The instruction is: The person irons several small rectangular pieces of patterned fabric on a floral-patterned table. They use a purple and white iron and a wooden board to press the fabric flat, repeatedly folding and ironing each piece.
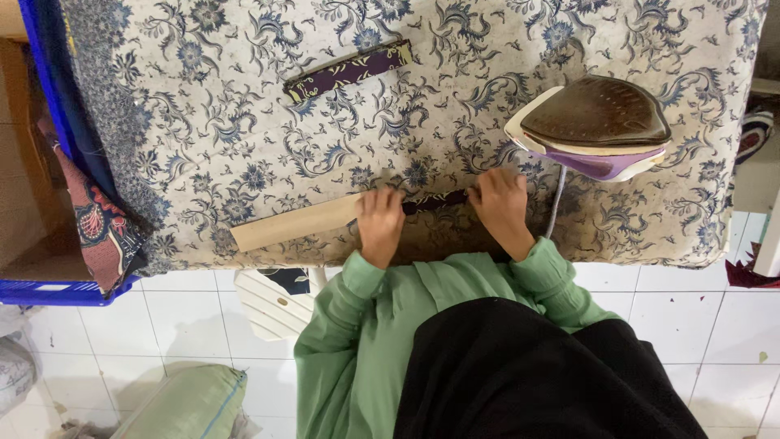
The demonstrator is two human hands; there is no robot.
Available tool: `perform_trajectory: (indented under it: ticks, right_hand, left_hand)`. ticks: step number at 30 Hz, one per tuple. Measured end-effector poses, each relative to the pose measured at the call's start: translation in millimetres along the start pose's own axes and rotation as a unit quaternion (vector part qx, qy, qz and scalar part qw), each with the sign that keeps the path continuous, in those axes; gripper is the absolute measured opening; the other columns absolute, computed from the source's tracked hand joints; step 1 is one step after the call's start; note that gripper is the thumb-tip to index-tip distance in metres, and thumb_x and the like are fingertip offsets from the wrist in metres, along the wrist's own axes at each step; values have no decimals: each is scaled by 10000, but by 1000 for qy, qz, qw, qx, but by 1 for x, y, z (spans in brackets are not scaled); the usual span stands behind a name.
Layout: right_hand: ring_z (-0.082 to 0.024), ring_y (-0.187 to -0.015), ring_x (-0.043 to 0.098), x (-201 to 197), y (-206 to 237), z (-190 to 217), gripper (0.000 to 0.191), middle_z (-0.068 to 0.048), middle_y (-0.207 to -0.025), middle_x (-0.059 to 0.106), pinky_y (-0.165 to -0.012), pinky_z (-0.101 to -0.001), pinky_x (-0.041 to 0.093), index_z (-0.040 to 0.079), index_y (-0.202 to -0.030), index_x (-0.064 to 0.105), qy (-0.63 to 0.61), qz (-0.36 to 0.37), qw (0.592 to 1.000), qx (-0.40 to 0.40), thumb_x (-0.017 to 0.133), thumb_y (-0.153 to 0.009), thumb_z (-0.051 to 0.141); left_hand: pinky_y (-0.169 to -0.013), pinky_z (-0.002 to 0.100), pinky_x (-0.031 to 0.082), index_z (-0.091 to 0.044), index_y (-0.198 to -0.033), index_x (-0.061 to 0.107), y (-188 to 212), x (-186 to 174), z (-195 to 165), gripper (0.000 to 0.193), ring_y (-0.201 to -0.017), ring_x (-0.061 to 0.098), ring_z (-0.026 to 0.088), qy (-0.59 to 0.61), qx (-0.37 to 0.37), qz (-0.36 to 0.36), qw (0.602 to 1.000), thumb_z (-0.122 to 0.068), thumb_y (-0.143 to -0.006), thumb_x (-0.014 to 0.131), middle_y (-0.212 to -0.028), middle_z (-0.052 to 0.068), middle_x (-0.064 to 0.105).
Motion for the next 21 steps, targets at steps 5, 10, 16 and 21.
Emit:
perform_trajectory:
  ticks: [5, 10, 16, 21]
  right_hand:
    - [-323, -915, 531, -3, 12, -18, 344, -79, -934, 551, -803, -452, 337, 85, -946, 567, -42, -33, 995, 78, 850, -885, 271]
    - [-278, -937, 542, -2, 43, -38, 366, -84, -970, 575, -846, -442, 358, 114, -945, 556, -74, -123, 980, 135, 865, -861, 292]
    - [-242, -1152, 553, -57, 98, -146, 834, -129, -1403, 516, -984, -388, 512, 71, -1528, 281, -416, -375, 799, 221, 856, -924, 101]
    - [-212, -1388, 520, -48, 81, -180, 769, -128, -1507, 498, -1193, -334, 464, 23, -1563, 331, -478, -205, 811, 266, 838, -985, 21]
  left_hand:
    - [-982, 410, 460, -61, -1350, 673, 2, 41, -68, 382, -1190, 577, 241, 27, 121, 23, 992, -123, -974, 692, -1306, 72, 629]
    - [-1095, 458, 425, -56, -1421, 625, 16, 69, -83, 477, -1306, 541, 268, 17, 162, 50, 985, -239, -988, 707, -1455, 77, 586]
    - [-1082, 444, 433, -72, -1410, 643, 20, 76, -77, 448, -1306, 544, 260, 35, 164, 49, 985, -208, -990, 724, -1450, 61, 593]
    - [-980, 438, 446, -81, -1204, 731, 3, 73, -72, 265, -1155, 590, 255, 130, 106, 5, 986, -152, -951, 769, -1246, 40, 675]
Point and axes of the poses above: each hand's wrist, its own y-axis away from the middle knuckle, its own x-axis out of the palm, z = x × y, the point moved 9 cm from there along -y, towards the middle knuckle
